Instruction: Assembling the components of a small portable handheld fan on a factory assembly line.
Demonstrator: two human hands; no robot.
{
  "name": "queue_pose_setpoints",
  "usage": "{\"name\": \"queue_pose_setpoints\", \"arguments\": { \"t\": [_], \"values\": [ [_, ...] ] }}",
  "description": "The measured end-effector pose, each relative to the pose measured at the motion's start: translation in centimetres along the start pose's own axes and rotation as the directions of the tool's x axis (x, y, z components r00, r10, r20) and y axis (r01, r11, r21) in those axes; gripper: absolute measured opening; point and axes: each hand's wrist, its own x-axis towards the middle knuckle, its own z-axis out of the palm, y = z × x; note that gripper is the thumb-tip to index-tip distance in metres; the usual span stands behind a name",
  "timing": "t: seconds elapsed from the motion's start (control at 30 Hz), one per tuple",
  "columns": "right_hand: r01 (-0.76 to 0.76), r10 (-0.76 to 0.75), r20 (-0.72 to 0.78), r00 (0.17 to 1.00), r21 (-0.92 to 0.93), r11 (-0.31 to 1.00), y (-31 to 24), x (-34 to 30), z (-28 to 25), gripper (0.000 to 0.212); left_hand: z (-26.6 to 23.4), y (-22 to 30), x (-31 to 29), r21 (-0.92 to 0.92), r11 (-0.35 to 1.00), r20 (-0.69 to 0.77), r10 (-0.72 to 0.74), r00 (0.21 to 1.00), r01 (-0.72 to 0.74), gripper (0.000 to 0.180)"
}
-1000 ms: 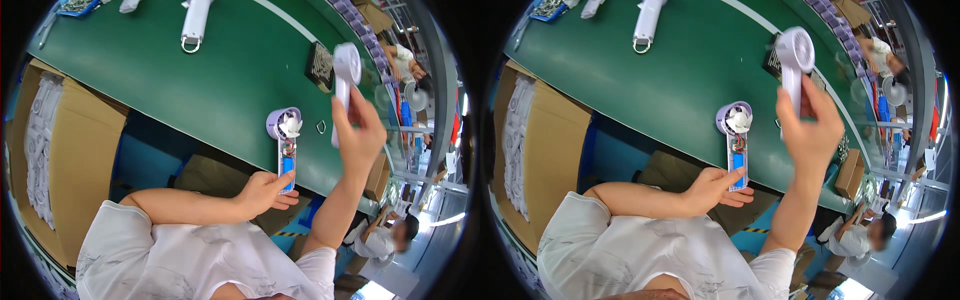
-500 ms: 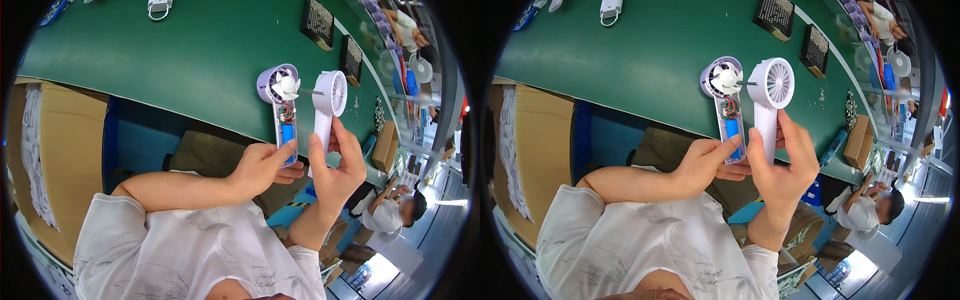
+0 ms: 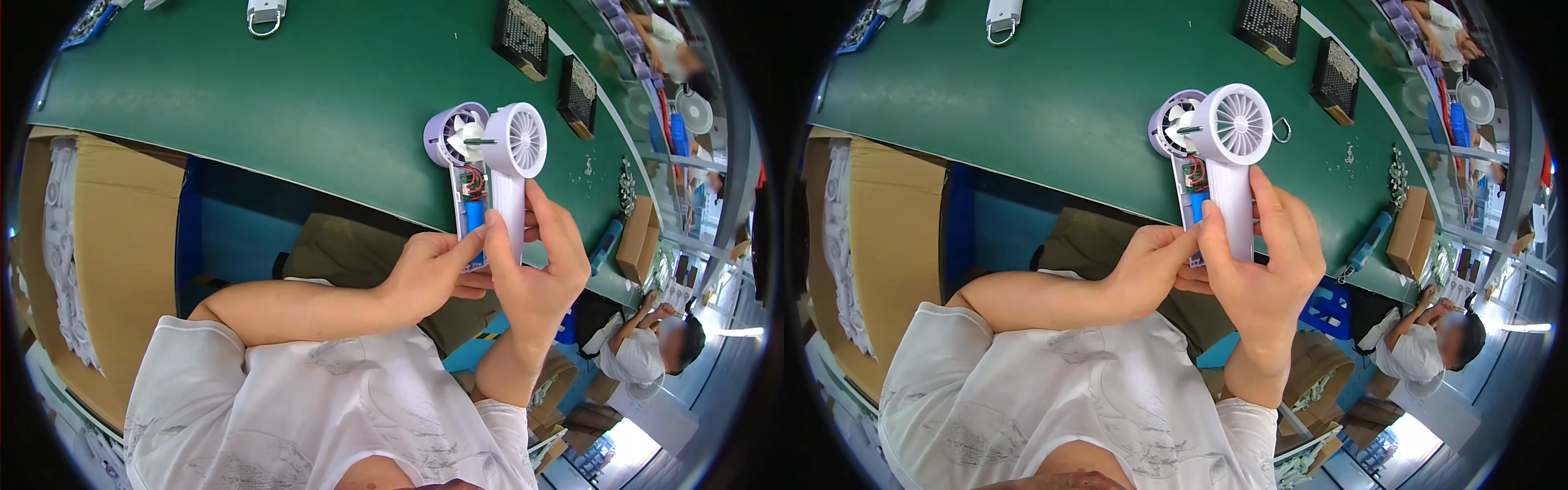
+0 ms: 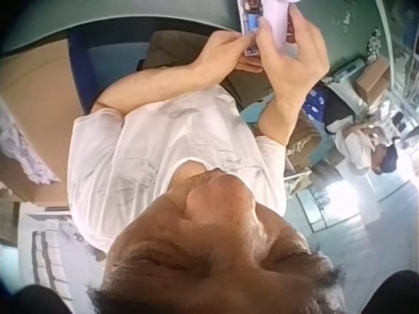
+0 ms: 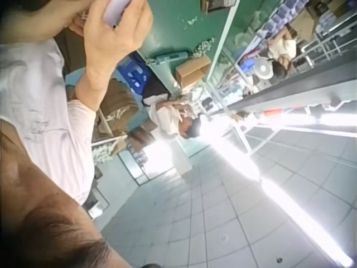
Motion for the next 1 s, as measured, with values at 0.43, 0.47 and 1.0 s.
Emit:
{"name": "queue_pose_setpoints", "arguments": {
  "t": [0.43, 0.47, 1.0],
  "values": [
    [0.071, -0.07, 0.02, 0.997, -0.064, 0.995, -0.3, 0.5, 1.3, 0.049, -0.5, -0.6, 0.3, 0.043, 0.999, 0.015, 0.026, 1.0, -0.026, 0.054],
    [0.073, -0.072, 0.023, 0.997, -0.063, 0.995, -0.4, 0.5, 1.3, 0.049, -0.4, -0.5, 0.2, 0.043, 0.999, 0.003, 0.017, 1.0, -0.017, 0.054],
    [0.014, -0.006, 0.095, 0.995, -0.08, 0.997, -1.5, 1.0, 1.1, 0.049, -0.2, -0.4, 0.0, 0.048, 0.999, 0.004, -0.003, 1.0, 0.002, 0.048]
  ]
}}
